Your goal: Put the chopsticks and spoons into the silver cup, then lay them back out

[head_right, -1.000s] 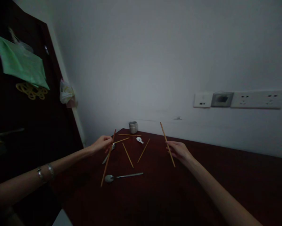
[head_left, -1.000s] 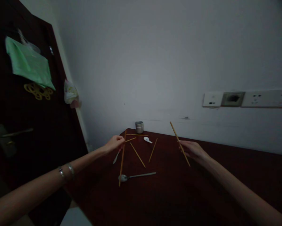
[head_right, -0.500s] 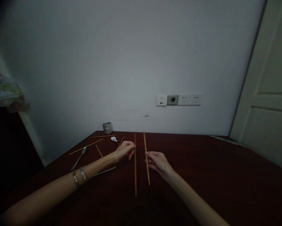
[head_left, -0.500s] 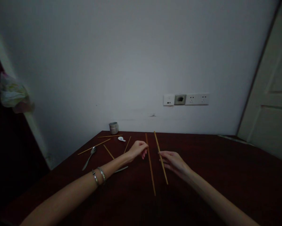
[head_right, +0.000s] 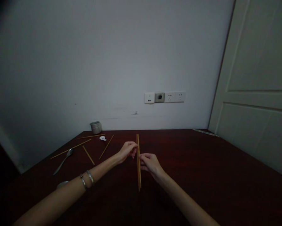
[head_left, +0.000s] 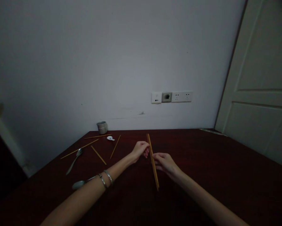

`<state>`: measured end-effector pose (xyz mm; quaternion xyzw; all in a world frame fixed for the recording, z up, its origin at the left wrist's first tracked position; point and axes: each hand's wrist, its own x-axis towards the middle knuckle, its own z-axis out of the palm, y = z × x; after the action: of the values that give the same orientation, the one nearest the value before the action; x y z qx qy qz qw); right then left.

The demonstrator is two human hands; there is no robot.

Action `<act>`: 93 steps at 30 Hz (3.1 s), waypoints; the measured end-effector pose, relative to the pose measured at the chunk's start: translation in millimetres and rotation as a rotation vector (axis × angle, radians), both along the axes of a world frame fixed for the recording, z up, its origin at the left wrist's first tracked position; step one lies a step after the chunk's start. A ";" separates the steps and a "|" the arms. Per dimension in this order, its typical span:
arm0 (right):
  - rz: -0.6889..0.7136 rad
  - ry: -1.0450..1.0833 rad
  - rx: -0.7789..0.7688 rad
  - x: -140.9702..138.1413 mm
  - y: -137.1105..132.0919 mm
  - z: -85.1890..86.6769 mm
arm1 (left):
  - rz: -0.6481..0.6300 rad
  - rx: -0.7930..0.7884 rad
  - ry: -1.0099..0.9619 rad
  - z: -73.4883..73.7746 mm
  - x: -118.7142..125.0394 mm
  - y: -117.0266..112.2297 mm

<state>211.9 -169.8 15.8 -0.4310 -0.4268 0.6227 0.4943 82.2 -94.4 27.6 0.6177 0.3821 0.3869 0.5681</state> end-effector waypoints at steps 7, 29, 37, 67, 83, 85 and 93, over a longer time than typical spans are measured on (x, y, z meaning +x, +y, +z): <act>-0.023 -0.004 -0.022 2.4 1.9 -1.7 | 0.011 -0.084 -0.131 -6.8 4.1 -2.6; 0.007 -0.005 -0.038 3.2 2.4 -12.3 | 0.102 -0.123 -0.272 -24.9 8.0 -10.1; 0.017 -0.032 -0.076 -2.6 1.8 -9.7 | 0.095 -0.087 -0.215 -25.0 2.4 -12.3; 0.352 -0.773 -0.030 -37.0 14.7 -10.1 | 0.238 0.358 1.192 -24.7 -35.1 7.5; 0.369 -0.836 0.159 -37.4 6.7 -1.3 | 0.151 0.409 1.367 -10.4 -22.2 -14.0; 0.357 -0.838 0.162 -36.8 10.9 1.5 | 0.141 0.399 1.370 -10.8 -23.6 -11.8; 0.322 -0.831 0.263 -44.4 39.2 34.2 | 0.111 0.337 1.375 1.2 -44.9 6.5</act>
<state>167.5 -130.5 50.0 -0.5059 -0.7254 0.4068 0.2290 37.3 -87.9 28.8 0.7810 0.6200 -0.0083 0.0743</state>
